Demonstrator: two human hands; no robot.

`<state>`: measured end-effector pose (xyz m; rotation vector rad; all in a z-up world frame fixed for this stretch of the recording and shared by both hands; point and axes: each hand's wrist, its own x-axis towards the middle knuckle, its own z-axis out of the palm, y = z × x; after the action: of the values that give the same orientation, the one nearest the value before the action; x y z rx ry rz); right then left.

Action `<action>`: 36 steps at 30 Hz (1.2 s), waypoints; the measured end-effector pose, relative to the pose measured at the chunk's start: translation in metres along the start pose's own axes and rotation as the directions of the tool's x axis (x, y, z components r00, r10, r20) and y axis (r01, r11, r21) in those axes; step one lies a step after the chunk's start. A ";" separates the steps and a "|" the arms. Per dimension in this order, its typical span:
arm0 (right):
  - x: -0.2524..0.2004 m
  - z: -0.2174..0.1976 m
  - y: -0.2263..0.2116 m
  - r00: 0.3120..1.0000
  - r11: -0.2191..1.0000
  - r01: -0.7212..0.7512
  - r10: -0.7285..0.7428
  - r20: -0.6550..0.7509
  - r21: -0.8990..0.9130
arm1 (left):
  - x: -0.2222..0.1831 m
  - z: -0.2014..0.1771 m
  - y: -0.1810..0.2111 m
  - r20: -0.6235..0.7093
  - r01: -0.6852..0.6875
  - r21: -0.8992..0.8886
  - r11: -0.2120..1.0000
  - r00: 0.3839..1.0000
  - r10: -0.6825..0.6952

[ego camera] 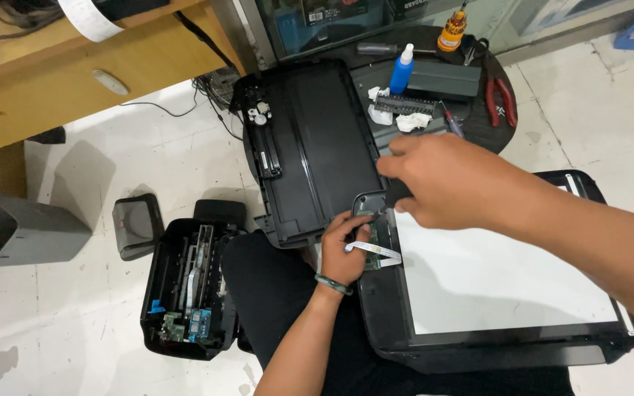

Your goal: Securing a circuit board inside a scanner unit by tightening screws with a screwdriver.

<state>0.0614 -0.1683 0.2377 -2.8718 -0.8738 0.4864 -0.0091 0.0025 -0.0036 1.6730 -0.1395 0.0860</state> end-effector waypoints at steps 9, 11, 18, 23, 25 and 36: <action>0.011 0.026 -0.024 0.990 0.997 -0.020 0.030 -0.136 0.077 | -0.001 0.003 -0.007 -0.008 -0.079 0.029 0.996 0.997 0.079; 0.013 0.029 -0.024 0.988 0.995 -0.028 0.041 -0.148 0.093 | -0.003 0.003 -0.014 -0.011 -0.084 0.037 0.996 0.996 0.085; 0.008 0.030 -0.020 0.971 0.970 -0.136 0.171 -0.168 0.203 | -0.004 0.000 -0.018 -0.014 -0.107 0.057 0.993 0.994 0.108; 0.008 0.025 -0.024 0.970 0.968 -0.163 0.192 -0.148 0.190 | -0.002 0.003 -0.015 -0.009 -0.125 0.035 0.992 0.992 0.125; 0.007 0.025 -0.025 0.969 0.970 -0.161 0.190 -0.157 0.182 | -0.004 0.003 -0.011 -0.011 -0.116 0.036 0.993 0.993 0.116; -0.003 0.025 -0.018 0.927 0.926 -0.285 0.332 -0.173 0.247 | -0.004 0.001 -0.009 0.001 -0.034 0.041 0.999 0.999 0.034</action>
<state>0.0412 -0.1553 0.2181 -2.7956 -0.3090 0.2706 -0.0120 0.0021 -0.0127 1.7114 -0.1676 0.1149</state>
